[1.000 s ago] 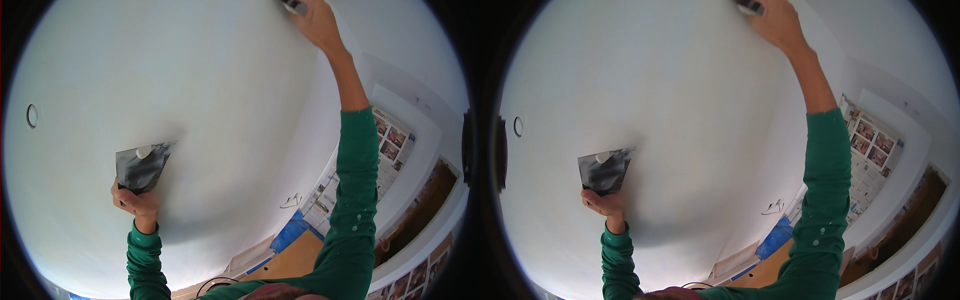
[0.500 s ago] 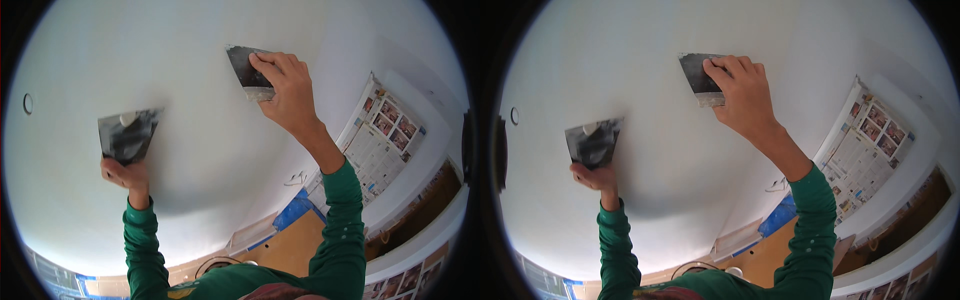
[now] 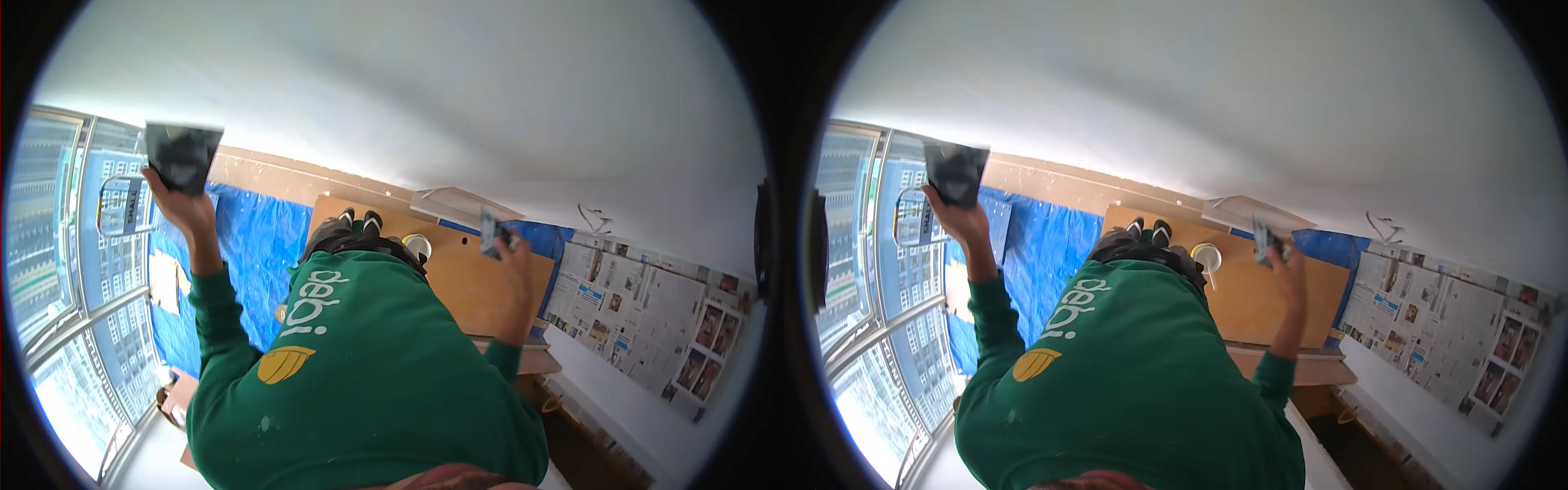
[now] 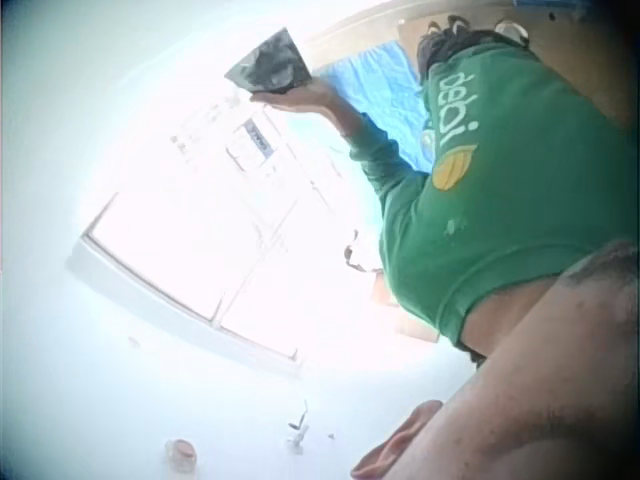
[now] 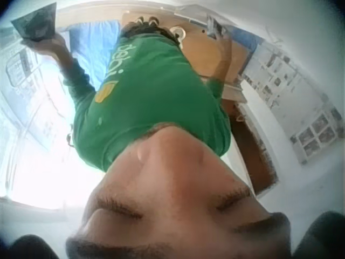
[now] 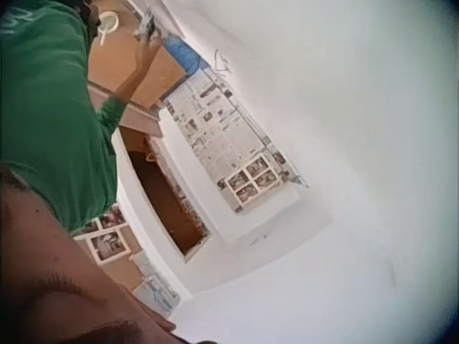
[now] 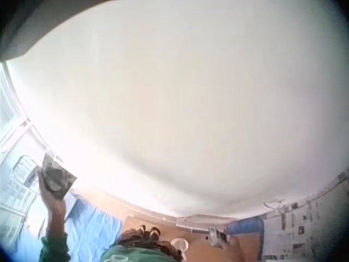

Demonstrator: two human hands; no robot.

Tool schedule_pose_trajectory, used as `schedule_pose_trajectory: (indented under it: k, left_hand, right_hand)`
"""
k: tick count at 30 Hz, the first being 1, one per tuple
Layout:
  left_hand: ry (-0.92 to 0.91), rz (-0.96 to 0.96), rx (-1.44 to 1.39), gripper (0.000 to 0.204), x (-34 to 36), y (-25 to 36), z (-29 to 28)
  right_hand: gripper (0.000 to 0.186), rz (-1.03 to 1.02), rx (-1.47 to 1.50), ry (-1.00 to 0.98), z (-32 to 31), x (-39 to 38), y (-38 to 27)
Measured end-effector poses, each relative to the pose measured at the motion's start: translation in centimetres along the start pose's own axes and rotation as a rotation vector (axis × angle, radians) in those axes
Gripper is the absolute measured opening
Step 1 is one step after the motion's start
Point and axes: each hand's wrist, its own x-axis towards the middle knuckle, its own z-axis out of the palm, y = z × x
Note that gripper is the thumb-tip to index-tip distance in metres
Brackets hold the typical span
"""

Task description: The person scoops white joint compound from a container onto a hawk using a putty knife, then uses a second putty knife to apply and smooth the compound onto the ceiling. The person repeatedly transfers compound between the tools and applies it to the ceiling surface.

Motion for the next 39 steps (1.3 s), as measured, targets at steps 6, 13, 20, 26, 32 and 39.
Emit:
schedule_pose_trajectory:
  k: [6, 13, 20, 26, 32, 39]
  left_hand:
    - [0.139, -0.346, 0.02, 0.052, -9.3, -1.4, -9.6]
    - [-0.096, -0.656, -0.041, 0.053, -13.1, -6.9, -1.8]
    - [-0.422, -0.945, -0.011, 0.055, -18.3, -11.3, 2.7]
    - [-0.561, -0.974, -0.085, 0.047, -21.0, -12.7, -1.5]
    - [-0.64, -0.941, -0.171, 0.044, -21.4, -13.3, -11.0]
    - [-0.733, -0.898, -0.153, 0.048, -20.5, -7.9, -15.2]
  right_hand:
    - [0.031, 0.08, -0.26, -0.267, 9.1, -0.9, 14.7]
    - [0.03, 0.028, -0.098, -0.224, 10.1, 2.5, 7.5]
    - [0.037, -0.473, 0.85, 0.36, 13.3, -2.7, -9.4]
    - [0.03, -0.844, 0.512, 0.515, 19.8, -8.1, -8.9]
    - [0.018, -0.839, 0.241, 0.297, 26.3, -14.0, -4.5]
    - [0.028, -0.251, 0.717, 0.008, 26.3, -20.7, -2.2]
